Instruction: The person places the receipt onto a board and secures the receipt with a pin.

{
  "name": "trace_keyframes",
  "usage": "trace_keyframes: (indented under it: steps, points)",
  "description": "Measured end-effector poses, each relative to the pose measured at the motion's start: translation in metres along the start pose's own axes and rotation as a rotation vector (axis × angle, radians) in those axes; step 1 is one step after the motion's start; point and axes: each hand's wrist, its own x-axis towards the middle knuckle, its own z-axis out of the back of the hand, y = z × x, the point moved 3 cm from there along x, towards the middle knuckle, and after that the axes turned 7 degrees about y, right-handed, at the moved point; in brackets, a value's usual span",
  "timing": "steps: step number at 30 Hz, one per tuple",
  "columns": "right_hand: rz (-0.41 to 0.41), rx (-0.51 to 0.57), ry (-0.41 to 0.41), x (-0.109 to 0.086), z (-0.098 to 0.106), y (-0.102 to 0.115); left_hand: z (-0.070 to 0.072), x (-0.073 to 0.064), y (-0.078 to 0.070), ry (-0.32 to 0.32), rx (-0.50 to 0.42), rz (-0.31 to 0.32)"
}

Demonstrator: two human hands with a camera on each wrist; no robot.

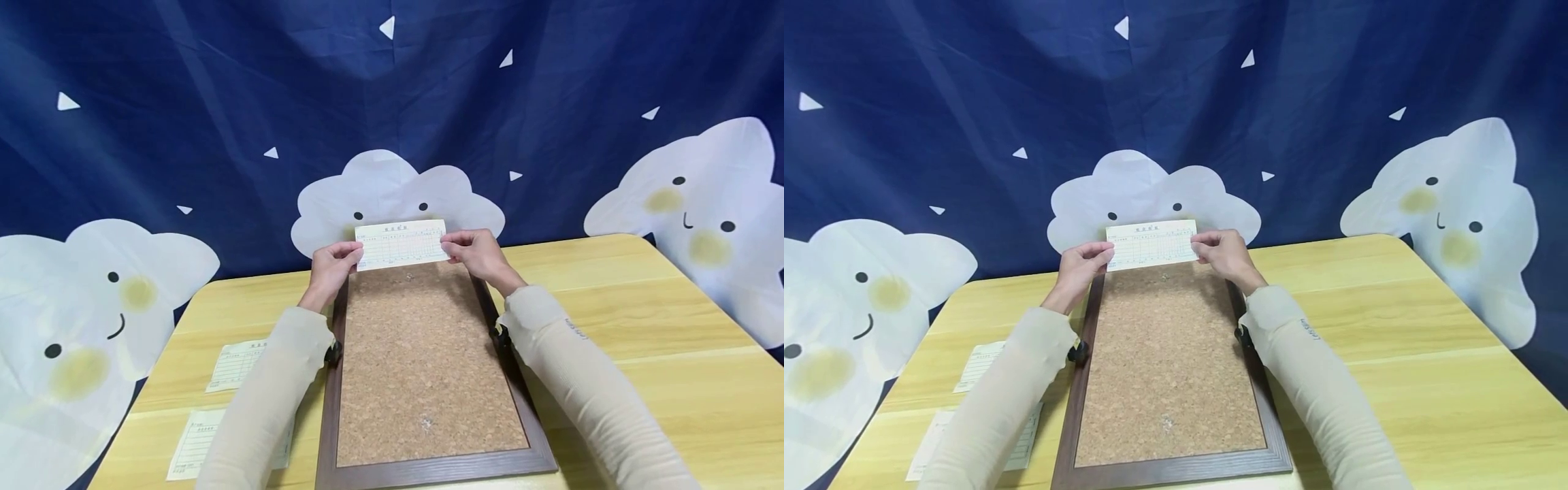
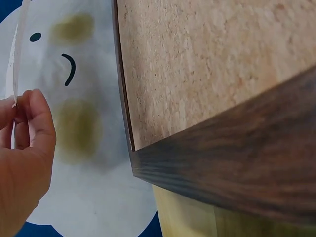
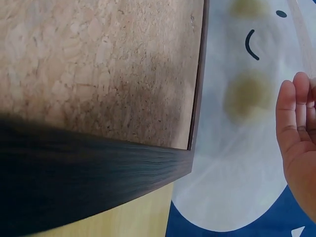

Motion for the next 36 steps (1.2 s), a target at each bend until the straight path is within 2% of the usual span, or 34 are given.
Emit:
trace_keyframes:
  steps: [16,25,32,36]
  points:
    - [-0.040,0.036,-0.024,0.006,-0.007,-0.010,-0.002,0.002,0.010,-0.039,-0.003,0.025]
    - [-0.069,0.003,-0.039,0.008,-0.011,-0.011,-0.002,0.005,0.015,-0.053,0.017,0.015]
    - [-0.086,0.000,-0.053,0.011,-0.012,-0.017,-0.004,0.007,0.017,-0.042,0.042,0.031]
    - [-0.078,-0.057,-0.060,0.012,-0.012,-0.020,-0.005,0.007,0.019,-0.043,0.075,0.046]
